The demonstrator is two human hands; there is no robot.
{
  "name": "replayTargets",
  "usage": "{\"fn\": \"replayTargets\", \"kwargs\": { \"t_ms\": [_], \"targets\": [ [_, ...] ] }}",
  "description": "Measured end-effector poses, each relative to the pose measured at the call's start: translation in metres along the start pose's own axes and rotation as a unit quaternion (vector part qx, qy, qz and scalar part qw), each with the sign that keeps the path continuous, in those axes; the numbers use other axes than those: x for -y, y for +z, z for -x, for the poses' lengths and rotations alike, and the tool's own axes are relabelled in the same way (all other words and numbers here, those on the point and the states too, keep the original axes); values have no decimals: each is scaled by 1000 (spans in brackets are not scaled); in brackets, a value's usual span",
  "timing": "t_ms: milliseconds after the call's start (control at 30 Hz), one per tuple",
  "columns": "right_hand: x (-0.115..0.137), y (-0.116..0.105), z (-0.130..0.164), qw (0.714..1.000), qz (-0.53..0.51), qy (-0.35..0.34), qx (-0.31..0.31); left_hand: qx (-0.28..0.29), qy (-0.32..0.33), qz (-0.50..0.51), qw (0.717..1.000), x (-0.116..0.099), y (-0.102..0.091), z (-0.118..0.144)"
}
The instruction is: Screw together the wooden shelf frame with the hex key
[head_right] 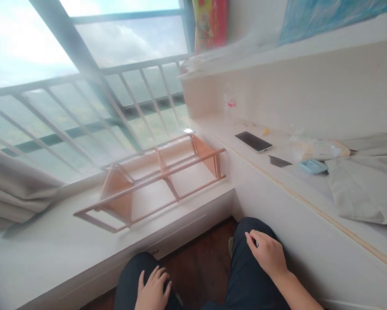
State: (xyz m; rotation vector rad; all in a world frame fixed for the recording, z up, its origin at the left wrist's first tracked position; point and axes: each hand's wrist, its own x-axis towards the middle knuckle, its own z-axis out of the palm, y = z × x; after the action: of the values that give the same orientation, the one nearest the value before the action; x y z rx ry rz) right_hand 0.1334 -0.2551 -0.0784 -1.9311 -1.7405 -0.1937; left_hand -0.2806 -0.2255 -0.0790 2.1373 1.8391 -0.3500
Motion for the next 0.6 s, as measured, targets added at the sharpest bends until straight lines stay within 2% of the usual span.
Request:
{"fn": "replayTargets", "kwargs": {
  "t_ms": [67, 133, 233, 367, 467, 600],
  "targets": [
    [-3, -4, 5, 1000, 4, 7, 9, 16, 26, 14, 999, -8, 0, -10],
    [-6, -10, 12, 1000, 8, 15, 19, 50, 49, 34, 997, -22, 13, -20],
    [-10, -19, 23, 999, 15, 29, 32, 158, 76, 73, 982, -51, 49, -27],
    [-10, -33, 38, 997, 31, 53, 45, 286, 121, 111, 944, -85, 96, -17],
    [-6, -43, 47, 993, 55, 82, 66, 330, 160, 145, 919, -93, 115, -9],
    [4, -51, 54, 993, 43, 96, 49, 382, 211, 192, 879, -86, 123, -2]
  ]
}}
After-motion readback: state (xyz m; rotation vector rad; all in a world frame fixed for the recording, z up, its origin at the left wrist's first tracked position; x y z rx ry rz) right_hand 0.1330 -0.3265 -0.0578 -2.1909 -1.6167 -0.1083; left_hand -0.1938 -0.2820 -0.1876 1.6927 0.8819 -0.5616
